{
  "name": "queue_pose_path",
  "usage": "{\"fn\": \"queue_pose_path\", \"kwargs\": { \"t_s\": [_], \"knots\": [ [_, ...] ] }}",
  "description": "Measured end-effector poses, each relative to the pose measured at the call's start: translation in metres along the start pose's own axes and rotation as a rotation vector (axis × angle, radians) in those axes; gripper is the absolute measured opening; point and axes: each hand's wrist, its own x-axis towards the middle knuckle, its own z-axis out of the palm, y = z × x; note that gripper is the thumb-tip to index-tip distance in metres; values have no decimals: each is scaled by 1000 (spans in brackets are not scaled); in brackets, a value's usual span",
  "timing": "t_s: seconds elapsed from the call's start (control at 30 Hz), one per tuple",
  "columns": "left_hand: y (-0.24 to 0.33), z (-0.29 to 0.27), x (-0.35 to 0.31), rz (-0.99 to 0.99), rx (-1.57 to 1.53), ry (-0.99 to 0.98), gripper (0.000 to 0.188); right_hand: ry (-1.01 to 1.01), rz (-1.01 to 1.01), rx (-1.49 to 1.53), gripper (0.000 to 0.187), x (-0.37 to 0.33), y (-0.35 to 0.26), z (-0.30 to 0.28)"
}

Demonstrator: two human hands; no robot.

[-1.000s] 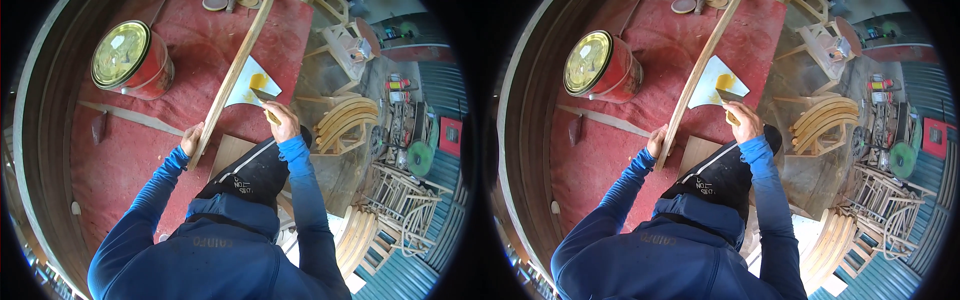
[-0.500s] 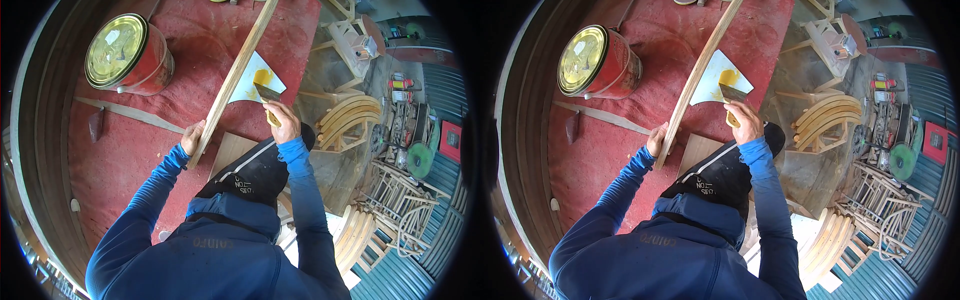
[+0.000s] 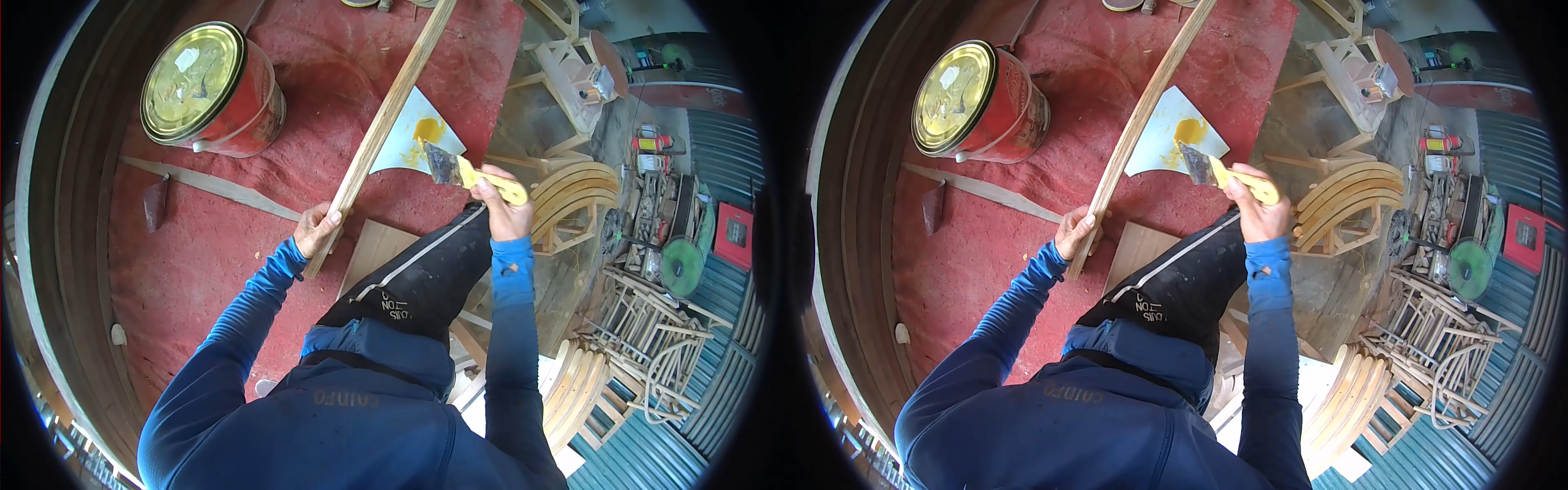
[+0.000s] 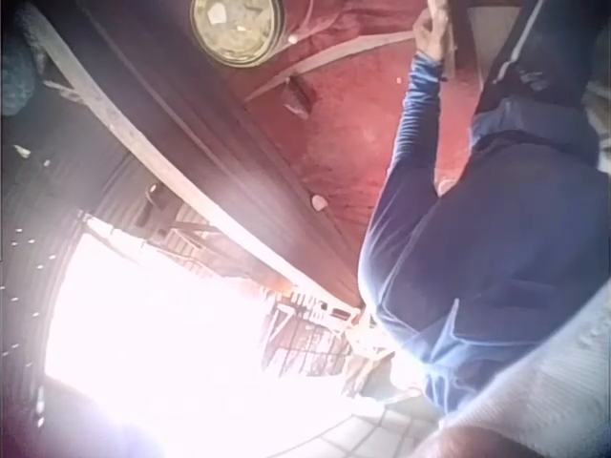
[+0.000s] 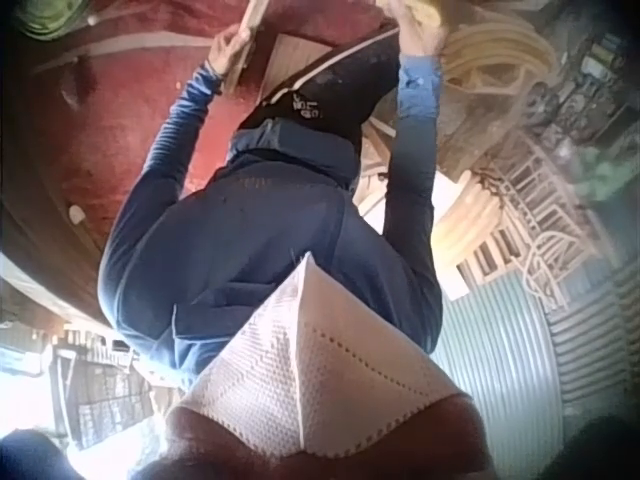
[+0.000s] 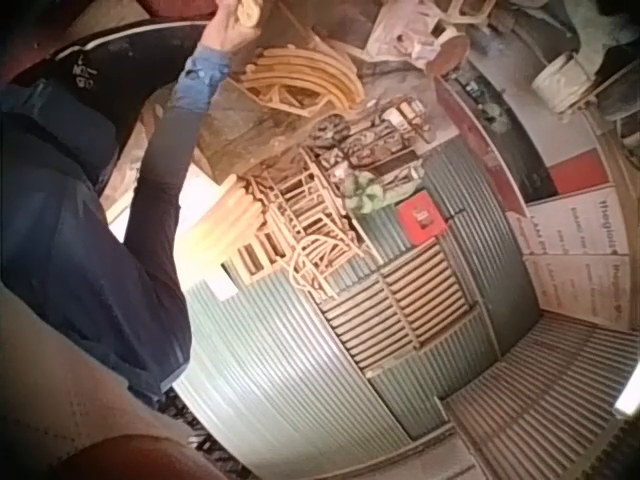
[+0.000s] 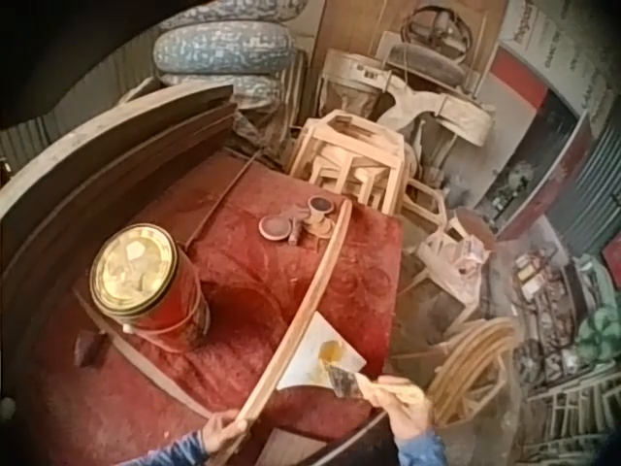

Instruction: Apply yellow glue to curved wooden furniture parts using a handheld scraper.

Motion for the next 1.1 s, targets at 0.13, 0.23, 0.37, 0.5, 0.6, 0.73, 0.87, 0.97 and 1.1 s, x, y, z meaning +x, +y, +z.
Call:
{"fn": "queue_pose_path", "kwargs": {
  "t_s": [0.13,0.23,0.37,0.5,0.6,0.73,0.87,0.97,1.1],
  "knots": [
    [0,-1,0,-21,12,8,61,51,86,151,29,-8,-11,-7],
    [2,-3,0,-62,1,-13,59,84,22,192,26,-19,-16,0],
    [2,-1,0,-66,9,-7,59,37,-185,165,24,-31,-28,21],
    [3,-1,0,-67,-7,-11,58,-57,-294,1,22,-24,-32,36],
    [4,0,1,-67,-5,-10,57,-99,-367,-56,22,-12,-31,44],
    [5,0,0,-84,5,-5,58,-137,-515,-233,22,-1,-35,53],
    [5,-2,-2,-95,35,20,60,-162,-588,-380,25,-4,-41,61],
    [4,-2,-1,-100,42,9,61,-172,-636,-507,32,-9,-40,60],
    [4,-1,0,-97,43,5,60,-254,-784,-668,41,-15,-31,54]
  ]
}}
